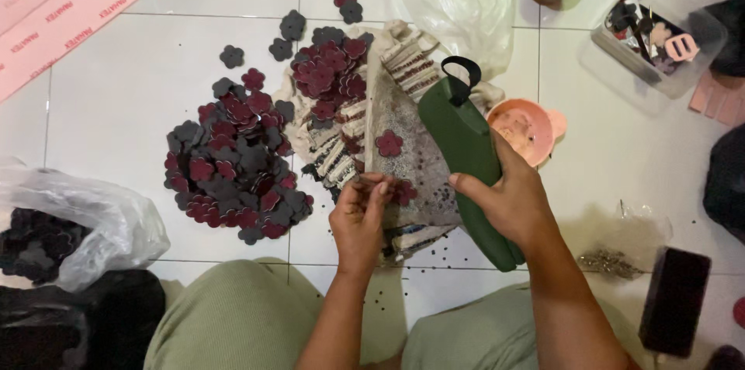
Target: The person sits on the floor holding a green wedge shoe in one hand and applies glue to flower-shaped fabric cutouts, then presses the flower pieces onto the shoe upper one at a time, building up a cluster of dark red and black flower appliques.
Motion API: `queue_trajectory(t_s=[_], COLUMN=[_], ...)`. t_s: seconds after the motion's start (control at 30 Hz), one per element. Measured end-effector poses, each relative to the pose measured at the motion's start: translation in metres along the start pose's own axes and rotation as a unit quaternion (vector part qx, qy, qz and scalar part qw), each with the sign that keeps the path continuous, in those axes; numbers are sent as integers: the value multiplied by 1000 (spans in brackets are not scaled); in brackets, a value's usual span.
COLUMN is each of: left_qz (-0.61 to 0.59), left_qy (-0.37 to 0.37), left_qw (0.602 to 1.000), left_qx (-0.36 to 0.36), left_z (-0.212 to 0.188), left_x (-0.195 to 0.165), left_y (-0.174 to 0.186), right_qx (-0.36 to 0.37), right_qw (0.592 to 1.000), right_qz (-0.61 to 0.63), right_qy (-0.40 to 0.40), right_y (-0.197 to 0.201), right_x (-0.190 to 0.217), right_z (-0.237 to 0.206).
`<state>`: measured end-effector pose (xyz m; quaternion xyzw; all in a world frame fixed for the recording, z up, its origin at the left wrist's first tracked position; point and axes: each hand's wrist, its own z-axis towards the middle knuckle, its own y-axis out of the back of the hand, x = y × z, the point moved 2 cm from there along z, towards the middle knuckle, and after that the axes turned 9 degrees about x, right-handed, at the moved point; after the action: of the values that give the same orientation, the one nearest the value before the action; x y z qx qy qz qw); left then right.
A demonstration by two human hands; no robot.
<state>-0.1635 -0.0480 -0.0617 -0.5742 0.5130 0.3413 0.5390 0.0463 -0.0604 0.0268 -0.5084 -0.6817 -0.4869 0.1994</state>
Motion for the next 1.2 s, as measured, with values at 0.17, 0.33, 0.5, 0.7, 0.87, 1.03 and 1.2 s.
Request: queue_trajectory(t_s=[0.17,0.33,0.5,0.7,0.87,1.03,1.2], left_qz=[8,-10,96,295,322,313,312], left_qy=[-10,-11,-45,-122,-207,-190,-223], left_qw=[1000,1000,994,947,923,928,920], left_qx=[-5,6,28,25,44,64,81], left_z=[8,9,-4,-16,-23,-15,-11], left_x=[-1,-4,-12,-16,-13,-21,-31], left_y=[3,8,12,9,5,11,6], right_qx=[-5,-15,-17,-23,-16,-21,-64], right_qw=[999,997,996,993,995,965,948], right_qz=[-18,-59,-80,-107,-46,232,-145], right_qy=[45,44,38,47,91,122,275], right_y=[-1,-4,-10,-12,-12,-15,-23], right_x=[4,-3,4,0,-10,12,11], right_z=[7,10,1,-7,-31,-98,-122])
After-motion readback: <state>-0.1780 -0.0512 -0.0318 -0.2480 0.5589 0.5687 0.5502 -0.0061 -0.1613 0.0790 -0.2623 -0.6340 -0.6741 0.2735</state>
